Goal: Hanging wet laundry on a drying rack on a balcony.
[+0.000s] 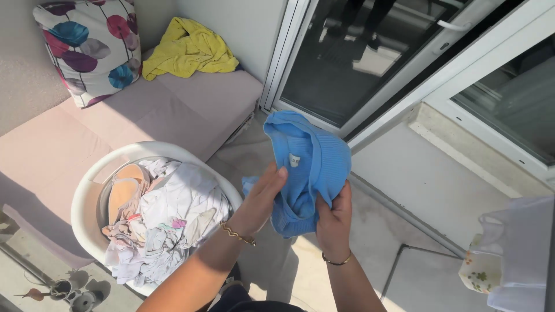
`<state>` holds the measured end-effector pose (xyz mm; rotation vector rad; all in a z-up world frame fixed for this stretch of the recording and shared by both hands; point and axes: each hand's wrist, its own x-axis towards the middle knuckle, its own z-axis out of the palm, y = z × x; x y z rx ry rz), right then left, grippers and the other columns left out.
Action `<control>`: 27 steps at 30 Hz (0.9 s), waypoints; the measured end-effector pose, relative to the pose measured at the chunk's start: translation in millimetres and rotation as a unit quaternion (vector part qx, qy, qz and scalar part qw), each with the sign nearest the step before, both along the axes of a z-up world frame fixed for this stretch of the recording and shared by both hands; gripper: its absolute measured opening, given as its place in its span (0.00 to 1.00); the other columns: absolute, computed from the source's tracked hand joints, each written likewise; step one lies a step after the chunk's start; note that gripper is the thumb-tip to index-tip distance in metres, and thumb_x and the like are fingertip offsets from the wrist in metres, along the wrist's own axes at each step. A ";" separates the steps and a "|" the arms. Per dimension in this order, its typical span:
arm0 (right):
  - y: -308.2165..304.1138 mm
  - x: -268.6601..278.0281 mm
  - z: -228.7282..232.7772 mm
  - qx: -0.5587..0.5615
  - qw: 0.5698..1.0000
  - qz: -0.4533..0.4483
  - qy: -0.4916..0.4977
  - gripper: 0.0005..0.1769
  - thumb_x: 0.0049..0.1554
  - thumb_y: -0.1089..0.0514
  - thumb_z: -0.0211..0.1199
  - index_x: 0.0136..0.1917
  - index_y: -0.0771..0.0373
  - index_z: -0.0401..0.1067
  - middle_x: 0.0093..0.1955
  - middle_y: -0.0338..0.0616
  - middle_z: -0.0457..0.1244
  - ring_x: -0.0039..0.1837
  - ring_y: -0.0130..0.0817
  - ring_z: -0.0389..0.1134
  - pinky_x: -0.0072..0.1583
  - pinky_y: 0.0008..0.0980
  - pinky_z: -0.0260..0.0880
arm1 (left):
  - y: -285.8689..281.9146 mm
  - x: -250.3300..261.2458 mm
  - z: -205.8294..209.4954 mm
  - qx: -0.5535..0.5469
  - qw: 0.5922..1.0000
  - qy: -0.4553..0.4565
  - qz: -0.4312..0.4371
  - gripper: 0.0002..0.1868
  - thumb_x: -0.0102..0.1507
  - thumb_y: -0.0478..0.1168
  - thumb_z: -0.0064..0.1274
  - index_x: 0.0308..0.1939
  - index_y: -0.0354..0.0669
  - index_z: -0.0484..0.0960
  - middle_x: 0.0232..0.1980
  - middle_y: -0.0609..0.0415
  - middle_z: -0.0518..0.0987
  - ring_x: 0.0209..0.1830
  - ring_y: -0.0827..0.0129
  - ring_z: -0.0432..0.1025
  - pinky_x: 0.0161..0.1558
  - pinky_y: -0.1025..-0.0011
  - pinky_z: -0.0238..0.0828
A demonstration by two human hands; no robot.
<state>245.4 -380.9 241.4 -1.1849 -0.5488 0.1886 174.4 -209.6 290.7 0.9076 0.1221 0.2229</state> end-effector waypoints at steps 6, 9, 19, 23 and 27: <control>-132.6 -32.9 15.4 -0.105 0.989 -0.052 -0.090 0.31 0.60 0.70 0.60 0.73 0.68 0.54 0.64 0.49 0.62 0.64 0.33 0.68 0.62 0.32 0.72 | -126.3 20.3 30.4 0.327 0.929 -0.154 -0.084 0.37 0.63 0.46 0.59 0.71 0.33 0.62 0.61 0.46 0.75 0.62 0.62 0.72 0.61 0.63 0.70; -233.1 -48.4 36.1 -0.201 0.960 -0.091 -0.175 0.25 0.56 0.67 0.68 0.64 0.70 0.65 0.54 0.48 0.68 0.56 0.34 0.72 0.57 0.30 0.74 | -189.2 32.0 24.6 0.297 0.926 -0.139 -0.187 0.32 0.64 0.44 0.59 0.69 0.35 0.68 0.57 0.47 0.80 0.56 0.64 0.76 0.57 0.63 0.75; -437.3 -69.9 199.0 -0.209 0.968 -0.126 -0.050 0.18 0.62 0.49 0.62 0.59 0.63 0.67 0.59 0.37 0.66 0.62 0.24 0.66 0.62 0.22 0.66 | -373.4 54.3 24.3 0.228 0.772 -0.283 -0.521 0.24 0.62 0.35 0.55 0.62 0.31 0.80 0.58 0.45 0.83 0.60 0.61 0.77 0.64 0.64 0.72; -559.1 -64.2 102.3 -0.056 0.983 -0.170 0.047 0.11 0.73 0.60 0.61 0.55 0.73 0.71 0.47 0.42 0.66 0.53 0.28 0.66 0.55 0.30 0.66 | -412.7 55.6 56.6 0.254 0.750 -0.272 -0.547 0.24 0.61 0.36 0.54 0.62 0.35 0.80 0.56 0.46 0.84 0.56 0.61 0.79 0.60 0.64 0.75; -566.3 -74.3 130.4 0.066 0.964 -0.253 0.052 0.09 0.71 0.58 0.54 0.56 0.66 0.70 0.50 0.42 0.69 0.53 0.29 0.70 0.58 0.32 0.70 | -428.0 60.4 75.7 0.513 0.735 -0.179 -0.405 0.21 0.64 0.42 0.51 0.62 0.51 0.79 0.50 0.53 0.86 0.44 0.66 0.80 0.49 0.68 0.75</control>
